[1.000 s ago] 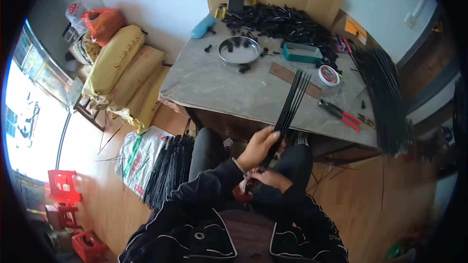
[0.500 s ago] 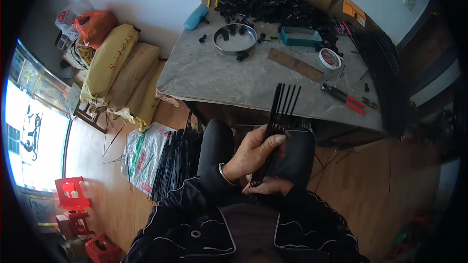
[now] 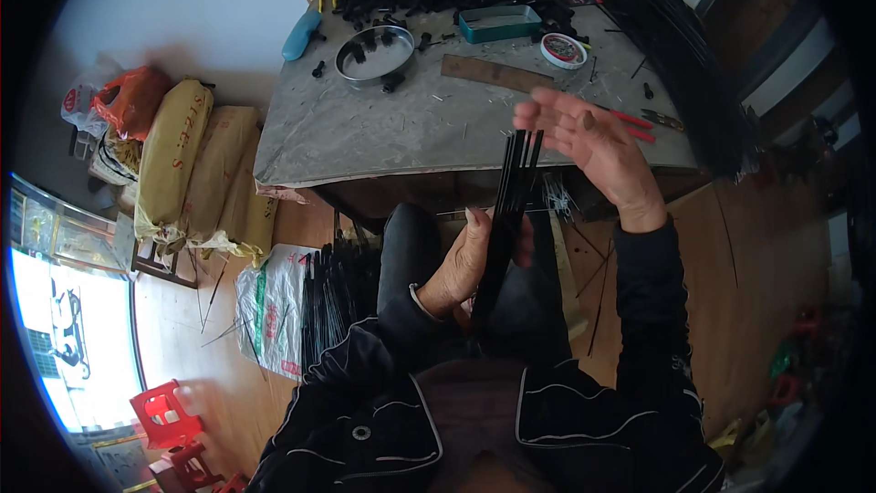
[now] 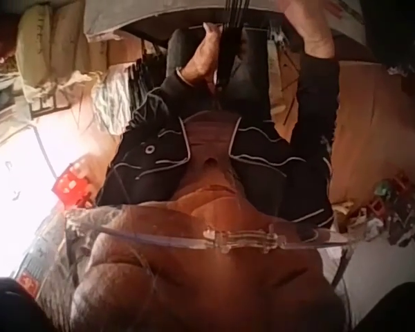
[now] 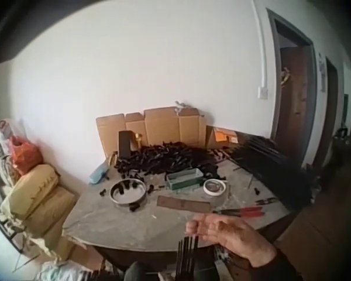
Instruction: Assembling small black rods into a connector and trimming them with wire cutters.
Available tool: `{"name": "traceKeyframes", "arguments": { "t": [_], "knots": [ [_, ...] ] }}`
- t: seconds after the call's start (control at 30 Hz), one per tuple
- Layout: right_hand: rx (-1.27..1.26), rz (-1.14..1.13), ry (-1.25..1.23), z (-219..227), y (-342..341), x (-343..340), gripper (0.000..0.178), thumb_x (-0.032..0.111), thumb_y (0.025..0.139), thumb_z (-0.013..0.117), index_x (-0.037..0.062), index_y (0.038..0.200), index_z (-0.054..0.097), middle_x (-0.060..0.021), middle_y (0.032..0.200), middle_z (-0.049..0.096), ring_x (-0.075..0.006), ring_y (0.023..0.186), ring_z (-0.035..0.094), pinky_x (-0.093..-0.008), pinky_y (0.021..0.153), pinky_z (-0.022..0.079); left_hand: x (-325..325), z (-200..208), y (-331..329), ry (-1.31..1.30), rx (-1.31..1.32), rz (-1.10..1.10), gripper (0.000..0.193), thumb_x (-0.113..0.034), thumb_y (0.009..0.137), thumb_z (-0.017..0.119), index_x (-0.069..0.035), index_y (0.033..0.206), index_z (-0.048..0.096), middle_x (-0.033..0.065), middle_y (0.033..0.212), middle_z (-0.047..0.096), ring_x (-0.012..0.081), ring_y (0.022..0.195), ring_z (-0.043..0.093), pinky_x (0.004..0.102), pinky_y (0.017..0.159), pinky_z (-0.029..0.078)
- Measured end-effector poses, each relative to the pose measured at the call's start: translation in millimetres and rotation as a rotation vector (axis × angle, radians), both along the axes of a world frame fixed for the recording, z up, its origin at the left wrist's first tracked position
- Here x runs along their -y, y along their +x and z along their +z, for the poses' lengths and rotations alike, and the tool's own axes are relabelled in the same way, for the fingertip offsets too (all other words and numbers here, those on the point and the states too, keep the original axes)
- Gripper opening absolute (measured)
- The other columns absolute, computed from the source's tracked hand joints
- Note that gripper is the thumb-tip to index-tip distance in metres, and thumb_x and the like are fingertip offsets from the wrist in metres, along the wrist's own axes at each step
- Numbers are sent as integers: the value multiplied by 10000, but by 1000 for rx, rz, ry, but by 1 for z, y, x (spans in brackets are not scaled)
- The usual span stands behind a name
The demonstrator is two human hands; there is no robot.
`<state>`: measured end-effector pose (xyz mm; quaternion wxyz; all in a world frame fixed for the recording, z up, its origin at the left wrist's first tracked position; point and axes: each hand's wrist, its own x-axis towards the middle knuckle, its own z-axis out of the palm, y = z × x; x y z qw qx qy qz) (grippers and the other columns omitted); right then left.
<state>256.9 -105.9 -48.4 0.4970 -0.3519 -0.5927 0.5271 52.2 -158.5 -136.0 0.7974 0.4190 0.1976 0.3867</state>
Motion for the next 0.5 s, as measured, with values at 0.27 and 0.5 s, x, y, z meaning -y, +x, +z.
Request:
{"name": "traceKeyframes", "arguments": {
  "t": [0.27, 0.5],
  "knots": [
    [-639, 706, 106, 42, -34, 60, 500, 323, 1006, 402, -35, 1355, 382, -274, 1207, 565, -417, 1028, 622, -413, 866, 522, -6, 10, 0, -61, -195, 82, 388, -365, 1019, 399, -17, 1102, 549, 63, 877, 597, 152, 676, 589, 284, 643, 505],
    [469, -75, -100, -31, -18, 27, 187, 126, 873, 671, -13, 986, 616, -46, 871, 604, -102, 805, 581, -259, 760, 481, -2, 14, 1, -200, -18, 72, 351, -186, 1006, 437, -64, 1331, 380, 112, 919, 595, 217, 749, 646, 344, 694, 547]
  ]
}}
